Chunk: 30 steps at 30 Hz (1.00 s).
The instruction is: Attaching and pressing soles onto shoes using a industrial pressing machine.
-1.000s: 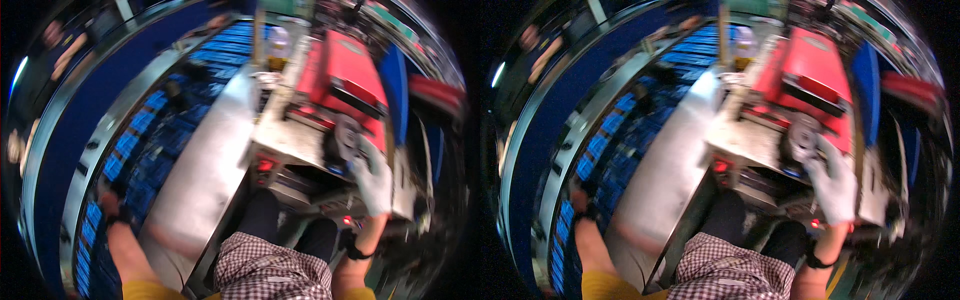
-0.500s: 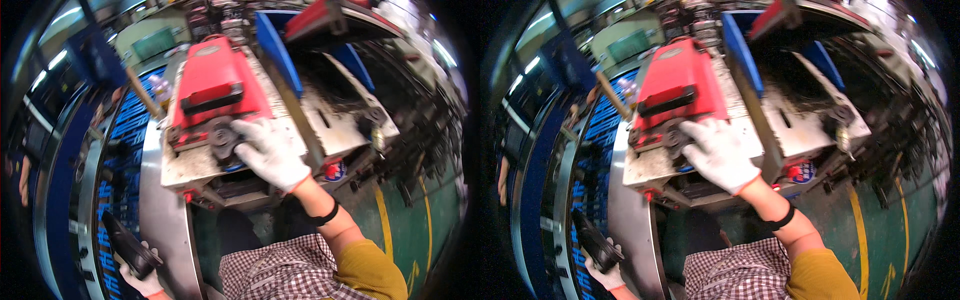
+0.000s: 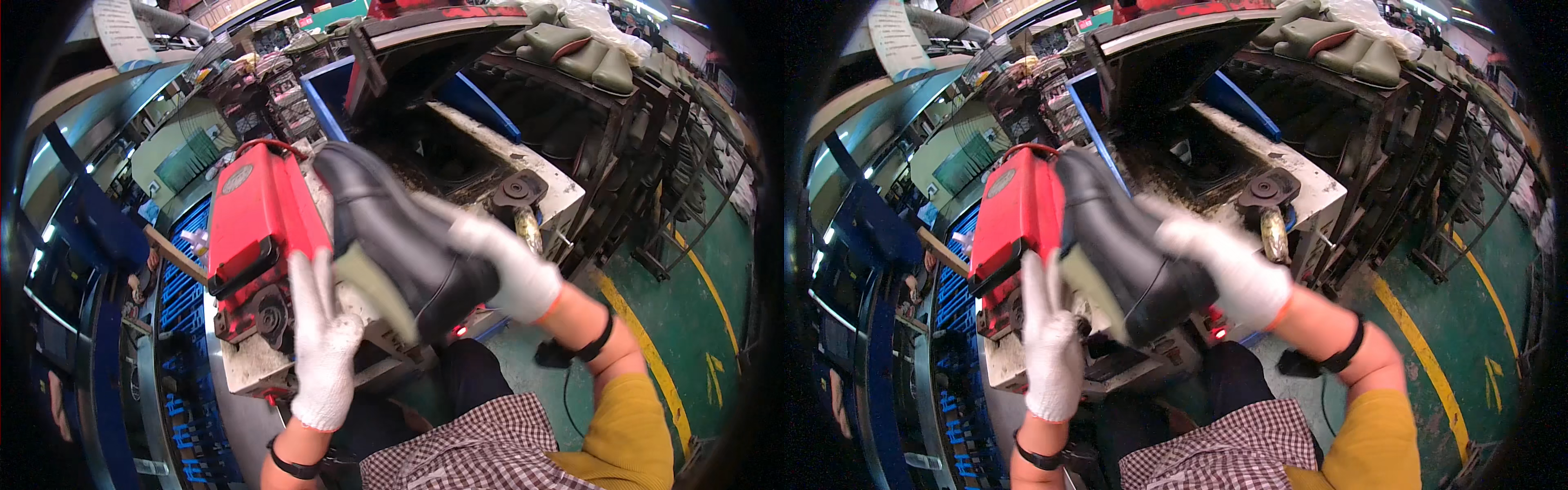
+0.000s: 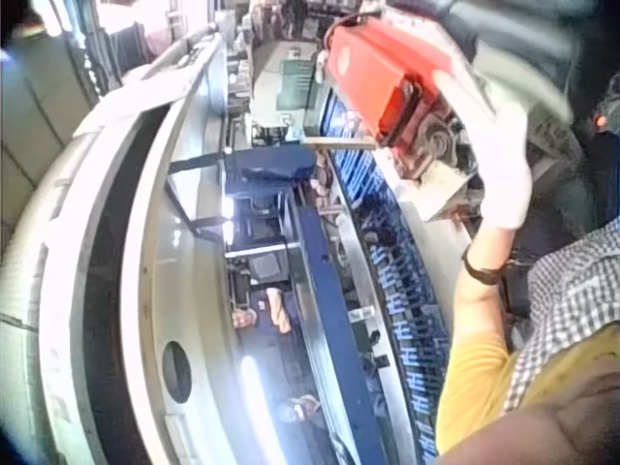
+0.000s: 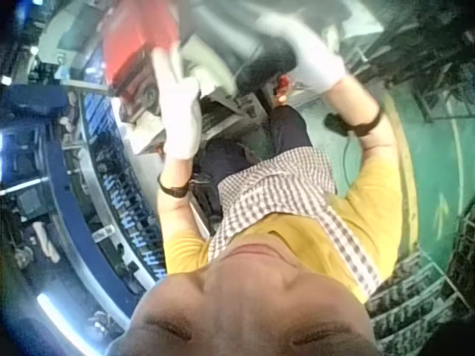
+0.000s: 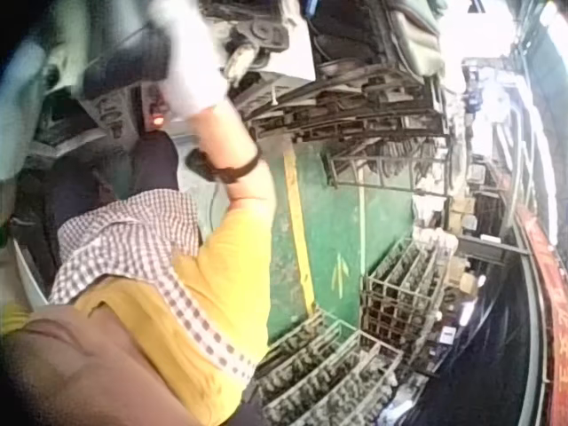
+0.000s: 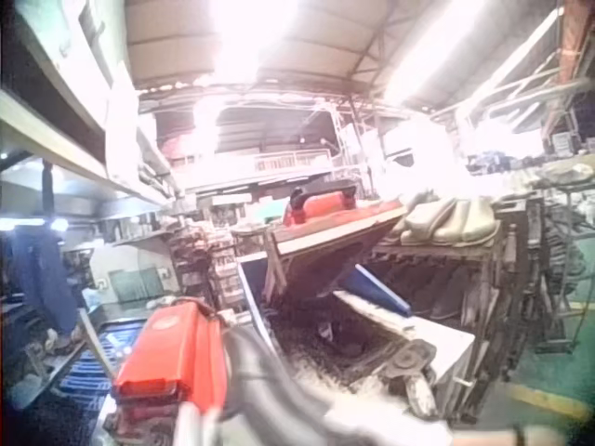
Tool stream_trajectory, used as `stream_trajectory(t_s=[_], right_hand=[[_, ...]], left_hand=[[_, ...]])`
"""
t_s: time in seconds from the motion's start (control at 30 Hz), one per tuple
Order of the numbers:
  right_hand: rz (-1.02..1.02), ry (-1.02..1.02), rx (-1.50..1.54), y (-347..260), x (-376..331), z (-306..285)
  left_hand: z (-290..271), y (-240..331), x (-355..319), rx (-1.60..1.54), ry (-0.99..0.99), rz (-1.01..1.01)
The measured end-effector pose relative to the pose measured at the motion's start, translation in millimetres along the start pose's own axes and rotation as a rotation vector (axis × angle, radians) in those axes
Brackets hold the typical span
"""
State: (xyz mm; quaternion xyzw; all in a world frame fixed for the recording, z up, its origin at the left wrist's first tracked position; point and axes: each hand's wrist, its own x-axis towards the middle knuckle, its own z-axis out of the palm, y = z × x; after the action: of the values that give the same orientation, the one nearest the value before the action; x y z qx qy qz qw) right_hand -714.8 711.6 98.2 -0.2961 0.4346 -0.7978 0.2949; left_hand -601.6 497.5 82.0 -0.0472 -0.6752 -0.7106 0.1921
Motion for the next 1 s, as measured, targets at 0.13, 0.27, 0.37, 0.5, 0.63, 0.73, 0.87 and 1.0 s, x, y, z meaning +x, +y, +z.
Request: stream_trajectory(t_s=[0.13, 0.27, 0.37, 0.5, 0.63, 0.73, 0.87, 1.0], right_hand=[[0.199, 0.156, -0.126, -56.4, 34.3, -101.9], [-0.004, 0.369, -0.857, -72.4, 122.1, -179.6], [-0.036, 0.319, -1.099, -55.9, 190.7, -225.8], [0.323, 0.125, -1.672, -36.6, 195.0, -235.2], [0.336, 0.044, -1.615, -43.2, 204.4, -256.8], [0.316, -0.012, -1.608, -44.6, 196.2, -250.3], [0.331, -0.071, -1.596, -67.5, 176.1, -248.3], [0.169, -0.042, -1.499, -97.3, 118.2, -228.5]], left_hand=[[8.8, 34.9, 74.9, 0.210, 0.025, 0.337], [41.8, 83.5, 170.6, 0.461, 0.009, 0.606], [61.3, 89.6, 246.2, 0.899, 0.129, 0.924], [107.1, 89.7, 302.4, 0.920, -0.005, 0.860], [133.5, 121.0, 317.1, 1.106, -0.317, 0.722], [137.4, 123.8, 367.9, 1.240, -0.197, 0.607], [137.1, 115.5, 376.8, 0.902, -0.266, 0.363], [145.9, 78.6, 361.7, 0.810, -0.272, 0.754]])
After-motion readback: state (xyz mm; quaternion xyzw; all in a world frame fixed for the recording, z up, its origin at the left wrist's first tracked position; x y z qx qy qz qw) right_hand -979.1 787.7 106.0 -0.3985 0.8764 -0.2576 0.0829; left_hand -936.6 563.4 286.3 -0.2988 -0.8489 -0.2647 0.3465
